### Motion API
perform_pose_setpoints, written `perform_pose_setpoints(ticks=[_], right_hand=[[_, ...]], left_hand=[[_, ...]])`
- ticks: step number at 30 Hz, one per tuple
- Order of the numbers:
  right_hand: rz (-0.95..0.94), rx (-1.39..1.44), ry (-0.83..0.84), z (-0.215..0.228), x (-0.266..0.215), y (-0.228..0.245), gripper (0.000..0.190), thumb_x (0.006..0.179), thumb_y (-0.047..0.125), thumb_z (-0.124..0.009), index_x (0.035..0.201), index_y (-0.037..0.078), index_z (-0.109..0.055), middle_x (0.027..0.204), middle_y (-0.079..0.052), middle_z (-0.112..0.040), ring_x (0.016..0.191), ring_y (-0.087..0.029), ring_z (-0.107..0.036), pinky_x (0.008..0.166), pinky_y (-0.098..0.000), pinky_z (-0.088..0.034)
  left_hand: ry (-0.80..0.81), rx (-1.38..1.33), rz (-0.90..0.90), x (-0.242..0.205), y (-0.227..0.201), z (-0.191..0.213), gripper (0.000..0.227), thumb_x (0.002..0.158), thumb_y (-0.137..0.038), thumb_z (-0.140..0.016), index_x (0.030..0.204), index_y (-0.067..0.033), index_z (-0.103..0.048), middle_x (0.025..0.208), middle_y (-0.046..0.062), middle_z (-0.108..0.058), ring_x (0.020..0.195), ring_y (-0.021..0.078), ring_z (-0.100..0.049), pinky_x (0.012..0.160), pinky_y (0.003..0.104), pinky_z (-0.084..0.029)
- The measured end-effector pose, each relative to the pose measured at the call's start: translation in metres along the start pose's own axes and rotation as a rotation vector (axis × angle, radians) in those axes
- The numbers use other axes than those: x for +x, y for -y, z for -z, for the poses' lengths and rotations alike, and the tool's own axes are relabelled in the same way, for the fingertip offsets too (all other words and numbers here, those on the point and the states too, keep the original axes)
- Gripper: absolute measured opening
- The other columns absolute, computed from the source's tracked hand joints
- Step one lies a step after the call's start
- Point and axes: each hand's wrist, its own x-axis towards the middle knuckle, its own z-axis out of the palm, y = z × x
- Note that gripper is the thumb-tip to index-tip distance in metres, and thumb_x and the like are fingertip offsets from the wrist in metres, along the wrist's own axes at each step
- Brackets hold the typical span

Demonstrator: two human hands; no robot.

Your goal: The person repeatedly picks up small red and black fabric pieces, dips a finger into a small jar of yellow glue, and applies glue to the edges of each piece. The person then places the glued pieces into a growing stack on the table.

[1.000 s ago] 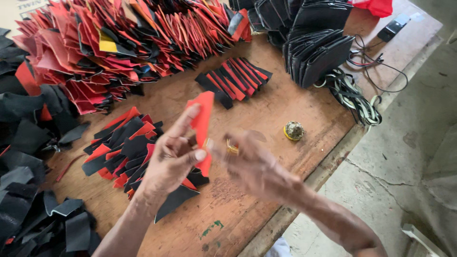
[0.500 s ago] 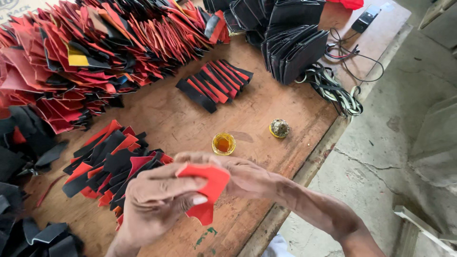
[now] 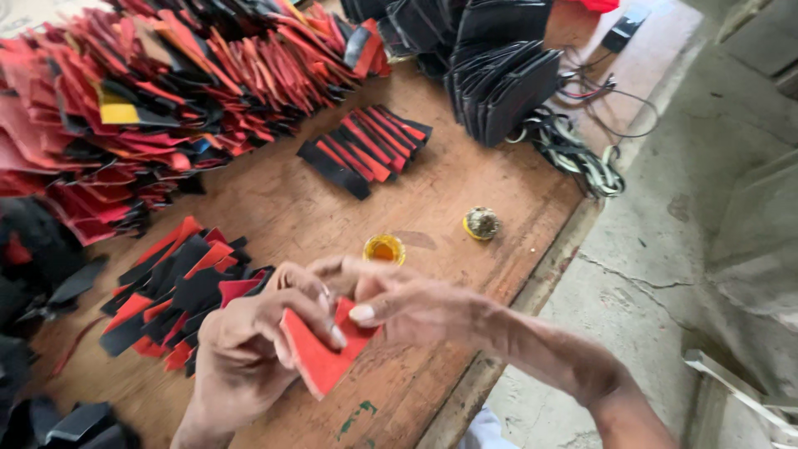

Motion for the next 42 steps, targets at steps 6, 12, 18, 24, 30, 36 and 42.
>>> perform_pose_setpoints(ticks=[6, 12, 18, 24, 30, 36, 42], right_hand=[[0.173, -0.640, -0.222, 0.006, 0.024, 0.065, 0.092, 0.077, -0.004, -0.083, 0.154, 0.006, -0.034, 0.115, -0.008, -0.062, 0.099, -0.020, -0.067, 0.080, -0.0347, -0.056], [0.342, -1.248, -0.101, 0.019, 0.071, 0.114, 0.078, 0.081, -0.007, -0.077, 0.146, 0.005, -0.037, 0.114, -0.008, -0.071, 0.104, -0.016, -0.071, 0.093, -0.0323, -0.058], [0.405, -1.792, -0.087, 0.037, 0.102, 0.143, 0.075, 0.078, -0.003, -0.074, 0.143, 0.008, -0.039, 0.109, -0.010, -0.079, 0.078, -0.022, -0.072, 0.072, -0.0374, -0.055], [0.528, -1.890, -0.029, 0.061, 0.133, 0.166, 0.071, 0.075, -0.007, -0.071, 0.139, 0.006, -0.042, 0.102, -0.014, -0.077, 0.075, -0.023, -0.072, 0.066, -0.0374, -0.055], [0.383, -1.778, -0.055, 0.078, 0.162, 0.152, 0.066, 0.074, -0.010, -0.066, 0.134, 0.006, -0.046, 0.100, -0.013, -0.077, 0.077, -0.029, -0.076, 0.066, -0.0393, -0.059], [0.359, -1.834, -0.053, 0.091, 0.181, 0.145, 0.070, 0.069, -0.015, -0.065, 0.134, 0.003, -0.045, 0.101, -0.021, -0.074, 0.089, -0.036, -0.076, 0.073, -0.0420, -0.060], [0.359, -1.896, -0.094, 0.106, 0.194, 0.142, 0.072, 0.067, -0.015, -0.068, 0.134, 0.003, -0.048, 0.101, -0.025, -0.073, 0.094, -0.041, -0.073, 0.078, -0.0442, -0.060]], left_hand=[[-0.099, 0.086, 0.205, 0.007, 0.008, 0.018, 0.025, 0.081, 0.008, -0.069, 0.086, -0.0116, -0.056, 0.112, 0.006, -0.076, 0.099, 0.0133, -0.063, 0.098, 0.033, -0.045], [-0.441, -0.193, 0.478, 0.023, 0.034, 0.023, 0.017, 0.092, 0.003, -0.067, 0.083, -0.0033, -0.053, 0.120, 0.019, -0.072, 0.089, 0.0166, -0.071, 0.076, 0.029, -0.059], [-0.592, -0.242, 0.542, 0.053, 0.074, 0.049, 0.019, 0.088, 0.001, -0.069, 0.095, -0.0064, -0.053, 0.102, 0.017, -0.069, 0.085, 0.0180, -0.074, 0.073, 0.032, -0.065], [-0.375, 0.148, 0.665, 0.070, 0.133, 0.055, 0.038, 0.077, 0.002, -0.079, 0.112, -0.0019, -0.064, 0.102, 0.006, -0.064, 0.073, 0.0160, -0.071, 0.064, 0.029, -0.062], [-0.454, 0.194, 0.883, 0.085, 0.184, 0.047, 0.026, 0.084, 0.000, -0.073, 0.111, 0.0008, -0.072, 0.091, 0.008, -0.074, 0.073, 0.0123, -0.072, 0.066, 0.026, -0.062], [-0.480, 0.273, 0.896, 0.082, 0.207, 0.044, 0.027, 0.087, 0.003, -0.066, 0.113, -0.0023, -0.060, 0.089, 0.005, -0.068, 0.064, 0.0137, -0.066, 0.057, 0.030, -0.058], [-0.476, 0.326, 0.980, 0.083, 0.218, 0.053, 0.035, 0.088, 0.001, -0.067, 0.120, -0.0068, -0.056, 0.087, 0.011, -0.066, 0.064, 0.0135, -0.067, 0.057, 0.030, -0.057]])
